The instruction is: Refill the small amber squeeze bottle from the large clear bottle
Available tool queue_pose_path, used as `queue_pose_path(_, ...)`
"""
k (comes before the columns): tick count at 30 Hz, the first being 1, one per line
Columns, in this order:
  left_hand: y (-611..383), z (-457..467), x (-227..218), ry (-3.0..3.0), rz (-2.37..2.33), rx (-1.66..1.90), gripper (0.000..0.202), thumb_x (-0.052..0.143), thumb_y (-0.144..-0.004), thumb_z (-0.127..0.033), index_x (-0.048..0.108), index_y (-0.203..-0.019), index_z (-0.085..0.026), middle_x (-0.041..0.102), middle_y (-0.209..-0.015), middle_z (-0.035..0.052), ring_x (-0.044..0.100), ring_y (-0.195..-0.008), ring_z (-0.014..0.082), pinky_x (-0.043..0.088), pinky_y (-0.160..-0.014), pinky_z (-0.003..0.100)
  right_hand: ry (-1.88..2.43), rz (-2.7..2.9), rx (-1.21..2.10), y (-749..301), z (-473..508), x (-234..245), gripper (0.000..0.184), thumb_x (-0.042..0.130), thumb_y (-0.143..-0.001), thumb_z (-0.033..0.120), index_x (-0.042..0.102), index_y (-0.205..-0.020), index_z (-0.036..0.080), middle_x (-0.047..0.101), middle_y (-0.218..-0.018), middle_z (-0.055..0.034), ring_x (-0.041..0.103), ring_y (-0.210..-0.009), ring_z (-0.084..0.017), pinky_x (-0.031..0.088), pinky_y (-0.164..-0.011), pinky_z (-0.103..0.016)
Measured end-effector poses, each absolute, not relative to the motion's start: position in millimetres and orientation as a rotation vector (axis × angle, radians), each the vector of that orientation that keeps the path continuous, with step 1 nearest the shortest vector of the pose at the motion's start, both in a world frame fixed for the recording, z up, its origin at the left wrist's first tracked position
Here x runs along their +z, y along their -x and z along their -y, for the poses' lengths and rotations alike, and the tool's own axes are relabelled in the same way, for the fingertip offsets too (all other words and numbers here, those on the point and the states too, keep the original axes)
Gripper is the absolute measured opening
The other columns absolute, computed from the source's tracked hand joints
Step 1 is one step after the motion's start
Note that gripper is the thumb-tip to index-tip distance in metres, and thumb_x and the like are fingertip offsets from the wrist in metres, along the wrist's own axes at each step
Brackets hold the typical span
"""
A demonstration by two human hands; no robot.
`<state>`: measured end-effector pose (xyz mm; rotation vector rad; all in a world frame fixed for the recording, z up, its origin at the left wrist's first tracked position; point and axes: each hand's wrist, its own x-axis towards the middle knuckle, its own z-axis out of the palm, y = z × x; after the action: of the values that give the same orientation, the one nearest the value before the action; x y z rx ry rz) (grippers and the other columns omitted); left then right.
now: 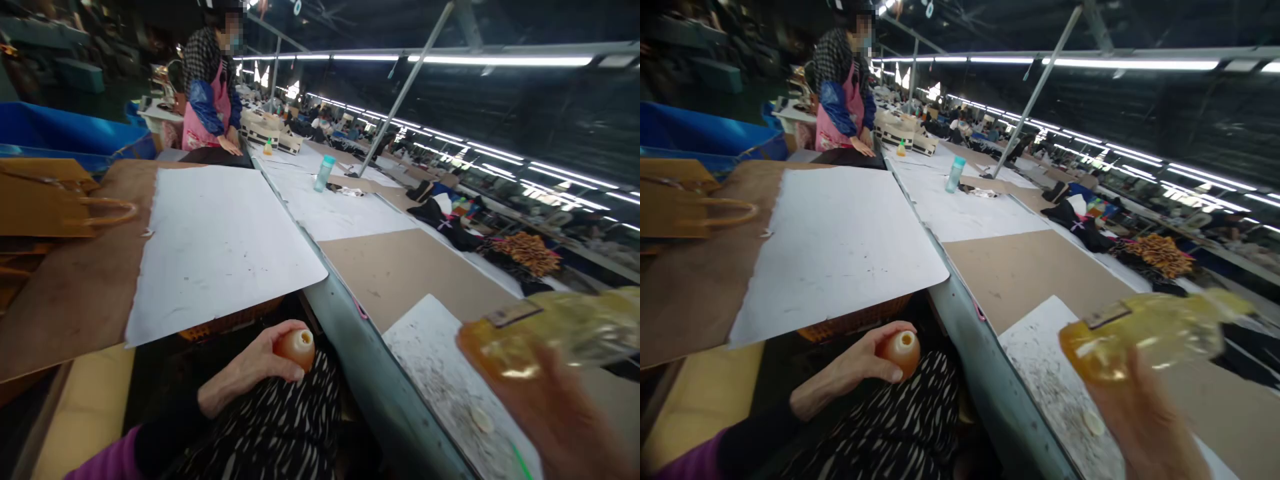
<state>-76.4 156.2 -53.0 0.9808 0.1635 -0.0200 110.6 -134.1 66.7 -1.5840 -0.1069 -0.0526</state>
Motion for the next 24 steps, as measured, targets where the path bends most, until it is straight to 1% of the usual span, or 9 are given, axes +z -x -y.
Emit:
queue_pose_path(1,73,-156,-50,-0.988,-0.152,-0.021,0.063,0.079,-0.054,-0.01,0.053,-0.11,-0.02,0.061,-0.093,0.0002,0.056,-0.081,0.0131,0.044,-0.072,0.023,1.526,0.086,0.008,-112,137,60,0.052,0.065,-0.072,0.055,0.057,-0.117,0.029,0.054,-0.123,-0.0122,0.053,-0.111,-0.031,0.05,-0.085,-0.049)
queue_pose_path(3,64,-152,-45,-0.999,-0.124,-0.027,0.061,0.078,-0.057,-0.012,0.051,-0.111,-0.02,0.061,-0.093,0.0001,0.056,-0.08,0.0125,0.044,-0.07,0.022,1.428,0.047,0.104,-114,143,42,0.057,0.073,-0.064,0.048,0.057,-0.116,0.031,0.054,-0.125,-0.008,0.049,-0.117,-0.03,0.049,-0.089,-0.047)
queue_pose_path(6,42,-141,-39,-1.015,-0.086,-0.023,0.058,0.077,-0.059,-0.015,0.051,-0.111,-0.02,0.061,-0.089,0.0001,0.056,-0.075,0.0122,0.044,-0.065,0.022,1.42,-0.005,0.087,-116,155,10,0.062,0.076,-0.062,0.041,0.054,-0.119,0.03,0.058,-0.119,-0.0022,0.05,-0.115,-0.025,0.046,-0.095,-0.04)
queue_pose_path(9,12,-124,-38,-1.027,-0.08,0.0,0.059,0.079,-0.057,-0.018,0.052,-0.11,-0.019,0.061,-0.087,0.0006,0.057,-0.075,0.0135,0.045,-0.063,0.022,1.444,-0.029,0.043,-121,166,-16,0.065,0.078,-0.06,0.04,0.053,-0.119,0.029,0.061,-0.112,0.0005,0.055,-0.107,-0.021,0.047,-0.091,-0.032)
queue_pose_path(12,-24,-106,-40,-1.046,-0.074,0.054,0.059,0.079,-0.057,-0.019,0.054,-0.111,-0.018,0.063,-0.095,0.0031,0.058,-0.083,0.0166,0.047,-0.07,0.024,1.454,-0.058,0.018,-128,173,-33,0.069,0.08,-0.056,0.04,0.053,-0.119,0.028,0.061,-0.111,0.0006,0.056,-0.103,-0.02,0.048,-0.085,-0.028)
queue_pose_path(16,-75,-82,-46,-1.089,-0.086,0.13,0.06,0.079,-0.055,-0.02,0.057,-0.11,-0.017,0.064,-0.096,0.0039,0.059,-0.088,0.0186,0.046,-0.079,0.027,1.467,-0.052,-0.041,-143,179,-46,0.069,0.08,-0.055,0.04,0.052,-0.116,0.026,0.062,-0.108,-0.0005,0.056,-0.101,-0.022,0.048,-0.087,-0.033)
queue_pose_path(20,-123,-60,-56,-1.154,-0.089,0.139,0.062,0.079,-0.053,-0.02,0.058,-0.111,-0.017,0.064,-0.097,0.0039,0.058,-0.09,0.0191,0.045,-0.079,0.027,1.472,-0.039,-0.108,-157,180,-55,0.068,0.079,-0.057,0.04,0.05,-0.116,0.026,0.061,-0.109,-0.0002,0.056,-0.101,-0.022,0.046,-0.09,-0.035)
queue_pose_path(24,-159,-45,-62,-1.185,-0.074,0.141,0.063,0.079,-0.055,-0.021,0.056,-0.113,-0.016,0.064,-0.1,0.0056,0.058,-0.091,0.0192,0.045,-0.08,0.027,1.5,-0.038,-0.133,-164,178,-62,0.069,0.077,-0.059,0.043,0.048,-0.119,0.025,0.061,-0.107,-0.0014,0.058,-0.096,-0.022,0.047,-0.086,-0.036)
